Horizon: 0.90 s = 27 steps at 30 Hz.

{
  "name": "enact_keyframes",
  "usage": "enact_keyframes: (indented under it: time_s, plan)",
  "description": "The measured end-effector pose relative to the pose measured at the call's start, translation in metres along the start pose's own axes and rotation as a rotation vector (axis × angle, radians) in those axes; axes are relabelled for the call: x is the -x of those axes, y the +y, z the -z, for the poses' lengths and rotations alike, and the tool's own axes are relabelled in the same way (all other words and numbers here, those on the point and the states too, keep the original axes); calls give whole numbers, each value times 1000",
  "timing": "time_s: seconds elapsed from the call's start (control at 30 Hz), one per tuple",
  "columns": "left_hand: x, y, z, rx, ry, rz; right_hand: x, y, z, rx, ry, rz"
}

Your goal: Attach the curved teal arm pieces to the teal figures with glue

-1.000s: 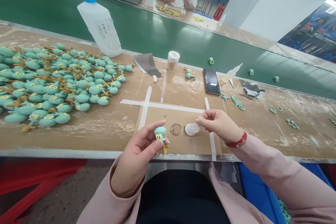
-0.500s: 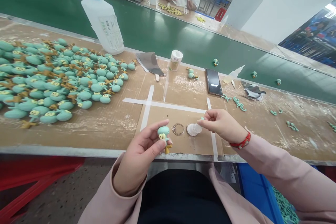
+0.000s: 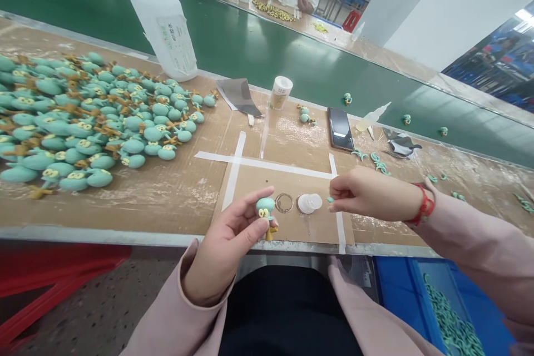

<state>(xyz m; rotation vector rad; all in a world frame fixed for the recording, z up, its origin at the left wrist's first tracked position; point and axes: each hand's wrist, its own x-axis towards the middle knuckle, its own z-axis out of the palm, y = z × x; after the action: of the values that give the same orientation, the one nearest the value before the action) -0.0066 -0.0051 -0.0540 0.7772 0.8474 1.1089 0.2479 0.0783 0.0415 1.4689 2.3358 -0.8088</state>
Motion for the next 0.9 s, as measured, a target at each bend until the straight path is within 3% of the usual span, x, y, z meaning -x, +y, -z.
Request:
enact_keyframes:
  time_s: [0.27,0.9]
  plan:
    - [2,0,5,9,37,11,-21,-15,9,139,-132,-36]
    - [0,1,8,19,39,10,-25,-18,9,144,-157,-39]
